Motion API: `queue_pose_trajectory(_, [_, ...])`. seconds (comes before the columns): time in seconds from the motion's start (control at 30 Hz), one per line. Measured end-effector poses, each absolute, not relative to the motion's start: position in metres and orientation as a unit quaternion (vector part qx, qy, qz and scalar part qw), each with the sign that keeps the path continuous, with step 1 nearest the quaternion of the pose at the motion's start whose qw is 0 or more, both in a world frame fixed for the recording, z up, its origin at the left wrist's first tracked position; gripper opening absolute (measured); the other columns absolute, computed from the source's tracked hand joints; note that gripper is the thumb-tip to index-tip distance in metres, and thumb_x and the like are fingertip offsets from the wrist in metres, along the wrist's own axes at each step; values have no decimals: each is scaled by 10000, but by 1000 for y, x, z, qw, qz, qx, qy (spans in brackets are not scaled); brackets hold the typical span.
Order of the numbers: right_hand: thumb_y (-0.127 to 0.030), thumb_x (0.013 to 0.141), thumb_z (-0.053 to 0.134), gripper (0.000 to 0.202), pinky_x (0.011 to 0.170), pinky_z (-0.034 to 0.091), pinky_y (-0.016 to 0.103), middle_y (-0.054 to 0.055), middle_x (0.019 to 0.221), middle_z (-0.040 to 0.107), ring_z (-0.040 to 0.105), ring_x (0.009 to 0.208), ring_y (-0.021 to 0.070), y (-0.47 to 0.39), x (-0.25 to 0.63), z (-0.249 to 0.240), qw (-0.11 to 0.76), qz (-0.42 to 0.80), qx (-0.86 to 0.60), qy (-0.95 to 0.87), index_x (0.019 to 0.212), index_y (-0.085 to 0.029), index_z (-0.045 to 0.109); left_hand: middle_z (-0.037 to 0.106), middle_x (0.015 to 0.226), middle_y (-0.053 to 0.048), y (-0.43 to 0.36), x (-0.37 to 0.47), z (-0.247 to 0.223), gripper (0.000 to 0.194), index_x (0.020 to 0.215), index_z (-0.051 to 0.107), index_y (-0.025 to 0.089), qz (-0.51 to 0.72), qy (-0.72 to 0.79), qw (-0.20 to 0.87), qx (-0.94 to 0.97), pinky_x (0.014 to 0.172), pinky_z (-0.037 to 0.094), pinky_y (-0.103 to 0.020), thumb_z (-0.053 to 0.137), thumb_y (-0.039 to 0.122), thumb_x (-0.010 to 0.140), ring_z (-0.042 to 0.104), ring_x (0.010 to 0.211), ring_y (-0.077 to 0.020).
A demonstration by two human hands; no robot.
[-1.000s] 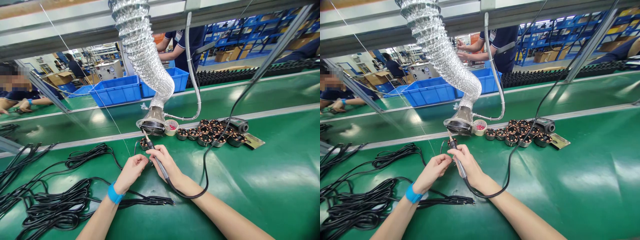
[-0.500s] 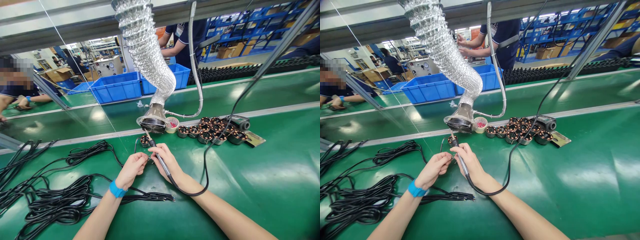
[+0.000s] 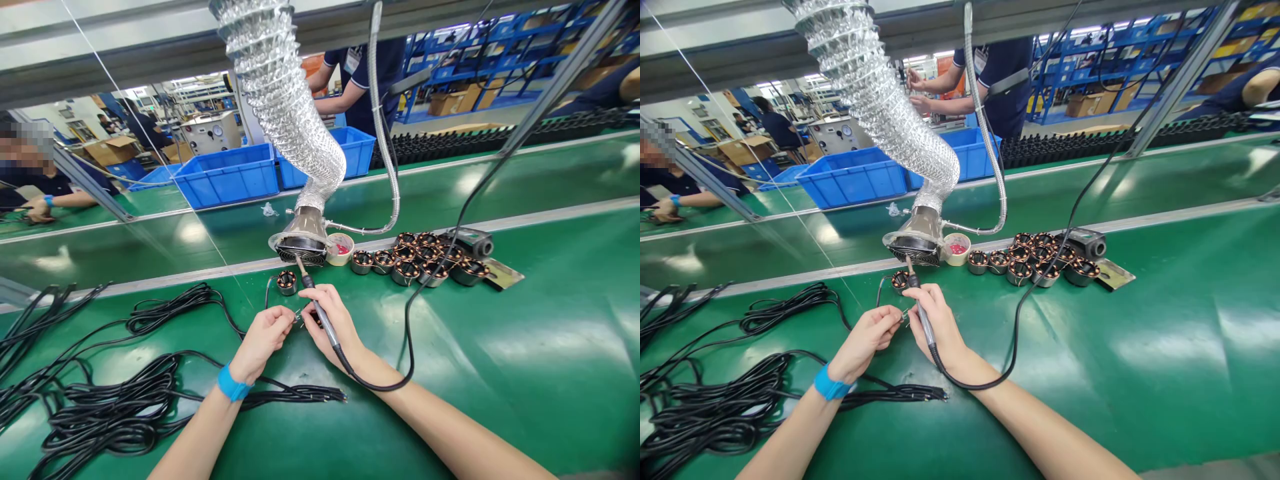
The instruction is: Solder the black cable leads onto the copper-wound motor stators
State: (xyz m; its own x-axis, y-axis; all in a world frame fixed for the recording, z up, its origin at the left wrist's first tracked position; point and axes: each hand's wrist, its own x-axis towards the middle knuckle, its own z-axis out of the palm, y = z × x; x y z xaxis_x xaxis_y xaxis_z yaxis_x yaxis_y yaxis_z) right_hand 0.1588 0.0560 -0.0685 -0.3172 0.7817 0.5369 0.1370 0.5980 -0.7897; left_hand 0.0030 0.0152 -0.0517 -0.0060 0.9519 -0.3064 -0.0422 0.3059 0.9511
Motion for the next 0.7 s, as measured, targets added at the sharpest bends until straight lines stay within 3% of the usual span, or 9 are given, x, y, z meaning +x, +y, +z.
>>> queue_pose_trajectory(0.13, [-133,914,513,295,802,521,279,52,1041,580,627,847,139,53,168,-57,524,286,-312,-739,1178,-248,577,375,628,66,15,3,-53,308,774,527,160,425,569,574,408,416,94,-197,625,448,816,182,457,-34])
queue_pose_trajectory(0.23, [-180,934,512,152,720,517,262,13,840,659,641,738,136,47,180,-47,555,256,-322,-723,1003,-226,640,365,625,66,15,3,-52,311,768,528,157,423,571,575,405,417,92,-197,624,449,814,182,464,-36])
queue_pose_trajectory(0.37, [-190,962,399,324,651,509,265,-11,596,622,622,575,130,37,191,-38,576,225,-321,-718,744,-211,639,351,619,69,15,3,-51,313,757,528,154,427,568,580,400,418,96,-195,631,445,807,183,471,-39])
queue_pose_trajectory(0.7, [-204,962,370,389,584,482,248,-26,519,578,571,480,108,34,188,-40,578,234,-295,-724,680,-198,638,344,607,79,15,2,-50,304,775,526,149,422,576,575,398,412,103,-190,618,435,824,176,454,-28])
